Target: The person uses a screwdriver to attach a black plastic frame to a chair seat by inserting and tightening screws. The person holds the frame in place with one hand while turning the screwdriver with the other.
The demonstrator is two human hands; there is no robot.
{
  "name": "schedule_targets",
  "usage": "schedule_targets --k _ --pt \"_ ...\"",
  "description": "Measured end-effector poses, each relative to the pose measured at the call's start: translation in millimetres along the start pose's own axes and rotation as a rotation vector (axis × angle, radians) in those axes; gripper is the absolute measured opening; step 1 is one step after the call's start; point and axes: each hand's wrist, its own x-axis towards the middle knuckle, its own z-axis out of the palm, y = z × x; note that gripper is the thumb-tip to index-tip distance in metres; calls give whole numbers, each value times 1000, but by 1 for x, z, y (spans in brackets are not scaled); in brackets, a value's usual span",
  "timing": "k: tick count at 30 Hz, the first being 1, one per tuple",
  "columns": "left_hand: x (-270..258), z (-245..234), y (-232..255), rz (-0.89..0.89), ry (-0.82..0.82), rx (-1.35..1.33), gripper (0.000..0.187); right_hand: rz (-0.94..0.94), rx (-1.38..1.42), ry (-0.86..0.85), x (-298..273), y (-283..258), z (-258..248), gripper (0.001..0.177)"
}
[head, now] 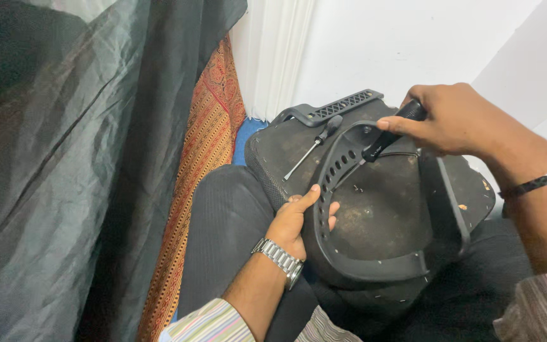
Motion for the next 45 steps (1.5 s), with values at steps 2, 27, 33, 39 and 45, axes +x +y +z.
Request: schedule_targets --k 2,27,33,39,45 --pt "-2 1 0 4 30 -7 31 -222 155 104 3 12 4 45" --pt "-7 9 0 75 101 -67 36 -136 258 34 -9 14 2 38" --pt "-10 9 0 76 137 -41 35 88 135 35 -14 2 3 53" --pt "-13 17 -1 81 126 -94 36 -75 679 282 -20 29 23 38" --pt "-26 37 -19 96 274 -127 42 -255 1599 404 -19 59 45 14"
